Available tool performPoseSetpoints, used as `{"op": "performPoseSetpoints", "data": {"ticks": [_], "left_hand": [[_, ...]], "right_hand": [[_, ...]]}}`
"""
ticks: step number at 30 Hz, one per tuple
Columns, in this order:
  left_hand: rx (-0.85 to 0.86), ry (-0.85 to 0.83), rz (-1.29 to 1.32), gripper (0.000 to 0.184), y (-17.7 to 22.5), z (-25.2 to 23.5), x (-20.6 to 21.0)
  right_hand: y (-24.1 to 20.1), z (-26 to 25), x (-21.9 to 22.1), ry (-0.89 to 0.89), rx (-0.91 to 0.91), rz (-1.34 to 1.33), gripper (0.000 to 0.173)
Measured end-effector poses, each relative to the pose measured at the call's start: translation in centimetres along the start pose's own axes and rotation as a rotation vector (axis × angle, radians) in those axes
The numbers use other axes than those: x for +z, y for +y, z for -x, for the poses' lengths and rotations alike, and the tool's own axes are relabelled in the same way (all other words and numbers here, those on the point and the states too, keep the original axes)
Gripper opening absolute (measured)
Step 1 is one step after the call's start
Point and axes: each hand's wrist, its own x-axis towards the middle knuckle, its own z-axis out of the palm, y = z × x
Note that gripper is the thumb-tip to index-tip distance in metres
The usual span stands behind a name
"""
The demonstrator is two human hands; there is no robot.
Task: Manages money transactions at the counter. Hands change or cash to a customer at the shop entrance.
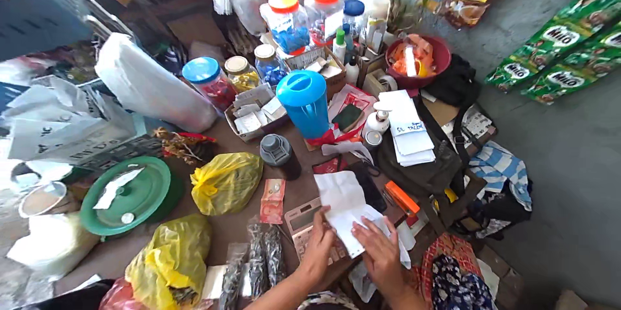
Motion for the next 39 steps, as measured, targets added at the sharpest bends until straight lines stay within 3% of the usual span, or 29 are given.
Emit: {"op": "performPoseSetpoints", "data": {"ticks": [1, 3, 4, 6, 8, 10, 12, 14, 16, 17, 21, 25, 27, 30, 33, 35, 36, 37, 39], "left_hand": [[-0.113, 0.029, 0.122, 0.073, 0.5, -0.2, -0.1], [-0.075, 0.067, 0.139, 0.075, 0.1, -0.9, -1.0], [-0.007, 0.109, 0.050, 0.066, -0.5, -1.0, -1.6], [0.091, 0.175, -0.139, 0.046, -1.3, -0.7, -3.2], [0.163, 0.226, -0.218, 0.044, -2.3, 0.2, -4.6], [0.151, 0.246, -0.222, 0.048, -3.0, 1.4, -5.6], [0.112, 0.265, -0.191, 0.052, -3.1, 2.5, -5.9], [0.096, 0.277, -0.164, 0.054, -3.1, 3.4, -6.0], [0.104, 0.278, -0.161, 0.057, -3.0, 3.9, -6.2], [0.112, 0.277, -0.166, 0.058, -2.8, 3.9, -6.3], [0.154, 0.281, -0.156, 0.053, -2.3, 3.7, -6.5], [0.173, 0.202, -0.018, 0.040, -1.3, 3.1, -6.0], [0.192, 0.165, 0.063, 0.045, -0.1, 3.0, -5.3], [0.173, 0.183, 0.186, 0.036, 1.5, 2.8, -3.9], [0.182, 0.200, 0.249, 0.060, 1.3, 2.6, -3.0], [0.235, 0.161, 0.264, 0.085, 0.9, 2.7, -3.0], [0.236, 0.155, 0.289, 0.096, 1.0, 2.8, -3.0], [0.215, 0.170, 0.310, 0.103, 1.2, 3.0, -3.0], [0.108, 0.184, 0.319, 0.105, 1.6, 3.3, -3.1]], "right_hand": [[-0.7, 0.0, 0.3, -0.028, -0.063, -0.030, 0.029], [-1.3, -0.3, 1.2, -0.113, -0.185, -0.104, 0.028], [-1.3, -0.7, 1.5, -0.160, -0.225, -0.152, 0.030], [-0.8, -2.9, 1.5, -0.241, -0.241, -0.262, 0.053], [0.1, -6.9, 1.5, -0.223, -0.154, -0.308, 0.061], [1.9, -11.9, 2.4, -0.233, -0.026, -0.174, 0.045], [4.5, -16.3, 4.4, -0.387, 0.092, 0.068, 0.030], [6.8, -19.3, 6.7, -0.612, 0.181, 0.266, 0.026], [8.2, -20.6, 7.6, -0.743, 0.159, 0.374, 0.026], [8.2, -20.9, 7.2, -0.714, 0.153, 0.338, 0.025], [4.7, -18.7, 2.0, -0.225, 0.196, -0.187, 0.019], [-1.6, -13.2, -1.1, -0.246, 0.612, -0.886, 0.019], [-3.7, -10.4, -0.3, -0.261, 0.737, -1.031, 0.023], [-5.9, -7.3, 1.2, -0.183, 0.825, -1.012, 0.033], [-6.9, -5.3, 1.3, 0.000, 0.695, -0.657, 0.045], [-6.3, -4.6, 1.0, 0.037, 0.687, -0.584, 0.070], [-6.0, -4.5, 0.6, 0.001, 0.772, -0.660, 0.084], [-5.6, -4.4, 0.2, -0.053, 0.877, -0.803, 0.086], [-5.2, -4.1, -0.5, -0.152, 1.073, -1.158, 0.061]]}}
